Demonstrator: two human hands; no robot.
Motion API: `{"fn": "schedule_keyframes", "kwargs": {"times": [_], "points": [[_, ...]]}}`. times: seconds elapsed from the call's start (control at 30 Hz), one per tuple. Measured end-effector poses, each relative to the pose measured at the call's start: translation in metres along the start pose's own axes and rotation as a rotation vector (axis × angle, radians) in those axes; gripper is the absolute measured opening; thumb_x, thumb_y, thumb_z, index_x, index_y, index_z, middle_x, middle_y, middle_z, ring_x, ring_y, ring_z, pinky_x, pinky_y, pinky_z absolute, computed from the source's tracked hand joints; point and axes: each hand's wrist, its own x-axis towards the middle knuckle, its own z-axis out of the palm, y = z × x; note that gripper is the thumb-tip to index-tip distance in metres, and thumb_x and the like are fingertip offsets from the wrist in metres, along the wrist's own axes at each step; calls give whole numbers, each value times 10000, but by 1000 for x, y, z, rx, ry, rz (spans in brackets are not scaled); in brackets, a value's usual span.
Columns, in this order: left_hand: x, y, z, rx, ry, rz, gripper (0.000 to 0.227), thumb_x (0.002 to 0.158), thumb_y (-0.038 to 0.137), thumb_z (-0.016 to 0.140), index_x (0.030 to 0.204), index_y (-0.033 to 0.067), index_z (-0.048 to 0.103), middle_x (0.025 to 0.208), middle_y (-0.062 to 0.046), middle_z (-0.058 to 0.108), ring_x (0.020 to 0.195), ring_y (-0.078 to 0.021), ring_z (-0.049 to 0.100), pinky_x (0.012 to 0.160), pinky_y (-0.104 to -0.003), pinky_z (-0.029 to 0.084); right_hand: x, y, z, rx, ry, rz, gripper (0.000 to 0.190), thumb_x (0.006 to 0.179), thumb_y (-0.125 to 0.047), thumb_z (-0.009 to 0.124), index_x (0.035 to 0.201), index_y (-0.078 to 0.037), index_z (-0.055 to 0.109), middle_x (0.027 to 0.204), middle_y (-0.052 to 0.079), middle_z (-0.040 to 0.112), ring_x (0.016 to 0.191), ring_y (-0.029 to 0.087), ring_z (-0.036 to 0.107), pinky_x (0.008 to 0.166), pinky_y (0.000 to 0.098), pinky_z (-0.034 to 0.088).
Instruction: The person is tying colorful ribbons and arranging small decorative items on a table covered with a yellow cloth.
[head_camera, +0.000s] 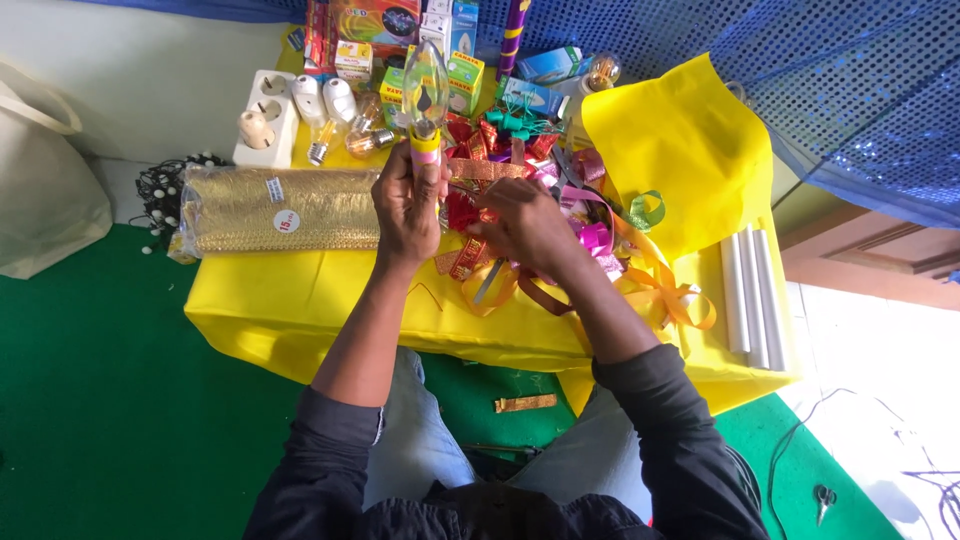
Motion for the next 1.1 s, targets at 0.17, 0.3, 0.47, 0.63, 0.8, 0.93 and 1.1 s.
{"fn": "schedule_keyframes", "kwargs": {"times": [0.17, 0.3, 0.47, 0.63, 0.8, 0.93, 1.1], "points": [[4, 5, -1, 3, -9, -6, 342, 1109, 311, 456, 1206, 1, 561, 810, -96, 592, 655, -132, 542, 627, -285, 516, 9, -1, 8, -183, 8, -24, 469, 987, -543, 643, 1102, -107, 774, 1000, 109, 677, 966, 284, 642, 896, 446, 478], [3, 0, -1, 8, -12, -4, 336, 1113, 302, 446, 1207, 0, 558, 811, -101, 591, 652, -129, 538, 625, -284, 513, 9, 7, 25, -320, -4, -61, 135, 890, -269, 769, 939, -145, 787, 948, 60, 697, 1014, 271, 662, 999, 505, 429], [4, 3, 0, 21, -1, -16, 340, 1107, 307, 459, 1193, -2, 574, 801, -105, 599, 647, -126, 543, 626, -287, 524, 25, 12, 22, -37, 63, 6, 42, 877, -135, 754, 906, -111, 774, 881, 92, 730, 948, 298, 708, 981, 500, 453], [6, -3, -3, -59, 28, -18, 323, 1093, 284, 476, 1190, -8, 575, 809, -103, 612, 641, -115, 548, 612, -275, 514, 31, 15, -29, 475, 236, 167, 177, 874, 28, 748, 1015, -71, 790, 886, 107, 766, 899, 306, 770, 880, 446, 574], [7, 2, 1, -63, 6, -32, 333, 1098, 306, 472, 1181, -1, 570, 789, -83, 596, 631, -106, 546, 606, -266, 513, 10, 49, -41, 672, 527, 386, 95, 1011, -3, 695, 1095, 26, 726, 821, 92, 672, 780, 143, 634, 750, 321, 522], [8, 2, 6, -57, -19, -40, 333, 1101, 314, 464, 1167, 2, 559, 793, -78, 591, 640, -98, 546, 609, -255, 504, 9, 48, -49, 730, 567, 441, 112, 1030, -26, 669, 1100, 58, 695, 805, 64, 661, 745, 95, 593, 699, 246, 471], [8, 2, 5, -30, -47, -24, 329, 1098, 298, 472, 1174, -10, 561, 795, -85, 595, 636, -114, 559, 609, -269, 523, 6, 57, -43, 767, 454, 445, 115, 1037, -67, 693, 1032, 38, 738, 703, 118, 662, 598, 117, 564, 573, 256, 449]]}}
